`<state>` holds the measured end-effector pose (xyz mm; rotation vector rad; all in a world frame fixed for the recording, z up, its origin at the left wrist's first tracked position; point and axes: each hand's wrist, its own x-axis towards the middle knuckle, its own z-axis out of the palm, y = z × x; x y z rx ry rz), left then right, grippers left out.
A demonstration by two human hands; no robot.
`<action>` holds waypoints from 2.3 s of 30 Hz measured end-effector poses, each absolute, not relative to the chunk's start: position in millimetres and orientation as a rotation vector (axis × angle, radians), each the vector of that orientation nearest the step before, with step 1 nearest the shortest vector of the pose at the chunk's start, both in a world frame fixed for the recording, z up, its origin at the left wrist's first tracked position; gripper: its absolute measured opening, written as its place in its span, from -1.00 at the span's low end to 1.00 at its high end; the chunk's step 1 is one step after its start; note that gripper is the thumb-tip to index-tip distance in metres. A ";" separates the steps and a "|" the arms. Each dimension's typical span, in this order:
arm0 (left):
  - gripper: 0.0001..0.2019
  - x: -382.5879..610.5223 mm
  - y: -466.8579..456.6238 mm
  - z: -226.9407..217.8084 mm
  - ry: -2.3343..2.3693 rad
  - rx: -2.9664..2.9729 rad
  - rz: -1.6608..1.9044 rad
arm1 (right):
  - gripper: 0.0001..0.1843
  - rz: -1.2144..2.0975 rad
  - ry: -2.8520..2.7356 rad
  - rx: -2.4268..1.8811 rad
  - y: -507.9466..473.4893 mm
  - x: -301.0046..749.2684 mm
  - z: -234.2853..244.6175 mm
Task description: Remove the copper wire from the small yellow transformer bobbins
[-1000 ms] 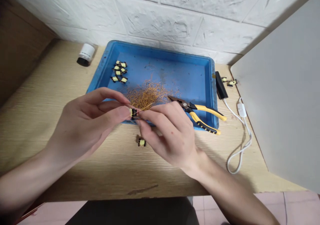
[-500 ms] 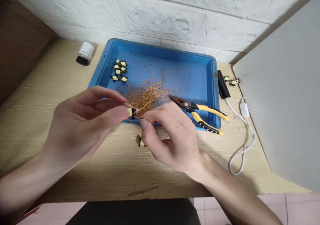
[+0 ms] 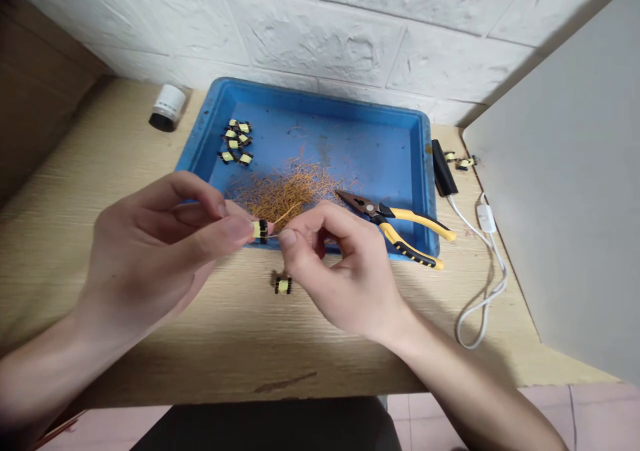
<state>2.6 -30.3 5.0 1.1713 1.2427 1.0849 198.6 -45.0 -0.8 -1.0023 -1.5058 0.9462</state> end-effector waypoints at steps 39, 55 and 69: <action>-0.81 12.5 -28.4 12.8 1.157 1.350 1.157 | -0.83 1.203 -1.356 -1.040 -44.5 199.6 8.4; -0.82 12.0 -29.4 14.2 1.172 1.438 1.180 | -0.82 1.229 -1.363 -1.051 -44.3 200.7 10.6; -0.83 14.5 -31.0 10.9 1.278 1.549 1.261 | -0.81 1.328 -1.343 -1.081 -42.7 201.3 17.6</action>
